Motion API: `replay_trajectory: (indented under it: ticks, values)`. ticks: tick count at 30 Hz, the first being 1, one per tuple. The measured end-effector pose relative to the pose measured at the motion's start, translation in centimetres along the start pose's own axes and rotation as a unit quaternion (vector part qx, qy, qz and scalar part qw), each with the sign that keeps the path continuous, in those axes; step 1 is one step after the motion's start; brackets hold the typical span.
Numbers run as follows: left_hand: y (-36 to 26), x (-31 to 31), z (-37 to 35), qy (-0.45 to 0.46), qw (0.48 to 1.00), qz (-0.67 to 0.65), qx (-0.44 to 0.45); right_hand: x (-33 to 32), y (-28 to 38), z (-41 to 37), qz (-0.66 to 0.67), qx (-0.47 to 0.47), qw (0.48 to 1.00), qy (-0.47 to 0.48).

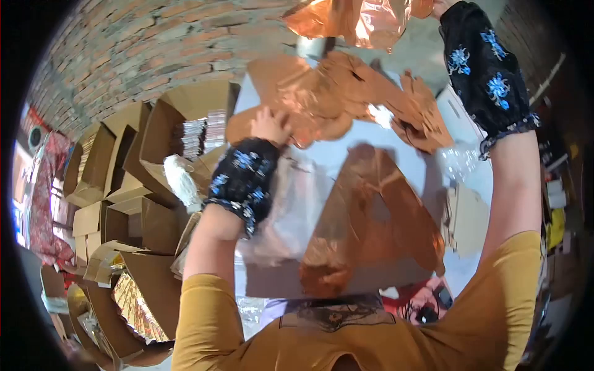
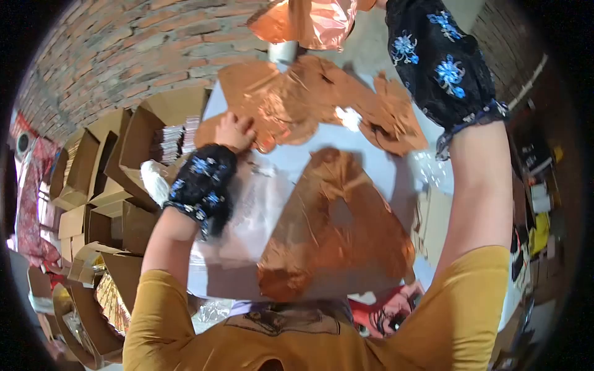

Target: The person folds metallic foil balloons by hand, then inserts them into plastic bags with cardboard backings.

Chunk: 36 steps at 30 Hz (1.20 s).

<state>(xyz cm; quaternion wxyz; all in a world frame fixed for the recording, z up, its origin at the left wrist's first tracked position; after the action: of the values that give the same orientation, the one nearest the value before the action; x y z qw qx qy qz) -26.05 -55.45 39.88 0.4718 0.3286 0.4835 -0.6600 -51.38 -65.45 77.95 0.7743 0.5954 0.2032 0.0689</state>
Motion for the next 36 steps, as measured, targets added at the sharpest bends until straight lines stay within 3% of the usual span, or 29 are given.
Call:
replay_trajectory:
  ticks: [4, 5, 6, 7, 8, 9, 10, 11, 13, 15, 16, 19, 20, 23, 24, 27, 28, 31, 35, 36]
  values:
    - [-3.5, -5.1, -1.1, -0.165, 0.983, 0.013, 0.079, 0.8, -1.8, -11.3, -0.041, 0.058, 0.997, -0.025]
    - [-3.5, -4.1, -1.0, -0.061, 0.981, -0.183, 0.022, 0.5, -3.2, -13.4, -0.047, 0.07, 0.996, -0.032]
    - [-4.8, -2.4, -1.7, 0.048, 0.928, -0.367, -0.036, 0.9, -2.8, -15.9, -0.177, -0.005, 0.983, -0.048]
    - [-7.2, -0.5, -3.6, 0.158, 0.827, -0.531, -0.096, 2.0, -2.9, -18.9, -0.302, -0.076, 0.948, -0.063]
    - [-10.2, -0.2, -6.5, 0.214, 0.728, -0.635, -0.143, 4.6, -4.8, -21.6, -0.376, -0.16, 0.912, 0.031]
    - [-13.7, -0.1, -9.4, 0.261, 0.611, -0.724, -0.187, 6.3, -7.8, -24.8, -0.136, -0.018, 0.99, 0.013]
    - [-16.3, 0.1, -11.5, 0.302, 0.578, -0.728, -0.213, 8.0, -10.8, -28.8, 0.128, 0.096, 0.984, -0.072]
    - [-18.2, 0.7, -13.6, 0.343, 0.541, -0.729, -0.24, 10.2, -9.0, -31.7, -0.216, -0.211, 0.952, 0.041]
    - [-20.4, 2.9, -14.8, 0.407, 0.505, -0.738, -0.187, 13.7, -14.9, -35.8, -0.29, -0.04, 0.95, 0.107]
    - [-21.1, 5.8, -15.9, 0.434, 0.474, -0.732, -0.228, 16.6, -16.4, -39.9, -0.366, -0.057, 0.925, 0.084]
    - [-22.0, 5.5, -16.3, 0.429, 0.453, -0.751, -0.216, 17.6, -16.7, -41.7, -0.375, -0.187, 0.908, 0.015]
    - [-21.7, 5.6, -18.4, 0.501, 0.522, -0.659, -0.205, 19.2, -19.8, -44.1, -0.344, -0.113, 0.932, 0.005]
    - [-21.3, 4.3, -18.0, 0.466, 0.593, -0.64, -0.15, 19.5, -20.1, -44.6, -0.346, -0.129, 0.929, -0.013]
    - [-20.4, 3.4, -18.0, 0.402, 0.691, -0.583, -0.145, 20.4, -20.0, -45.6, -0.369, -0.111, 0.922, -0.032]
    - [-20.5, 3.4, -18.0, 0.416, 0.691, -0.577, -0.127, 21.3, -21.2, -45.6, -0.345, -0.03, 0.937, 0.044]
    - [-20.9, 2.5, -18.9, 0.477, 0.69, -0.541, -0.063, 22.9, -20.4, -46.3, -0.381, -0.039, 0.923, 0.043]
    - [-21.5, 1.7, -19.3, 0.485, 0.69, -0.536, -0.038, 23.6, -20.8, -46.4, -0.38, 0.001, 0.921, 0.083]
    - [-19.6, 3.0, -20.3, 0.528, 0.689, -0.486, -0.104, 24.2, -19.4, -47.1, -0.404, -0.068, 0.912, 0.016]
    - [-18.4, 4.7, -19.6, 0.526, 0.707, -0.468, -0.069, 25.0, -19.7, -46.8, -0.387, -0.045, 0.919, 0.05]
    - [-18.4, 4.7, -19.5, 0.522, 0.714, -0.461, -0.071, 25.2, -19.6, -46.7, -0.405, -0.08, 0.91, 0.034]
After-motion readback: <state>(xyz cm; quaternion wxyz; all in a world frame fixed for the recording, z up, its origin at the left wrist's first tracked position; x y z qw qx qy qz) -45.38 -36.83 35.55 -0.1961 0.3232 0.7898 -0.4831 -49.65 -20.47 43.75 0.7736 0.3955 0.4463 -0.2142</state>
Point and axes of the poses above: each hand's wrist, its own z-axis towards the middle knuckle, its own x-axis out of the palm, y = z × x, the point moved 10 cm from there along z, towards the middle knuckle, and after that the axes turned 2 degrees about -z, right-handed, at the moved point
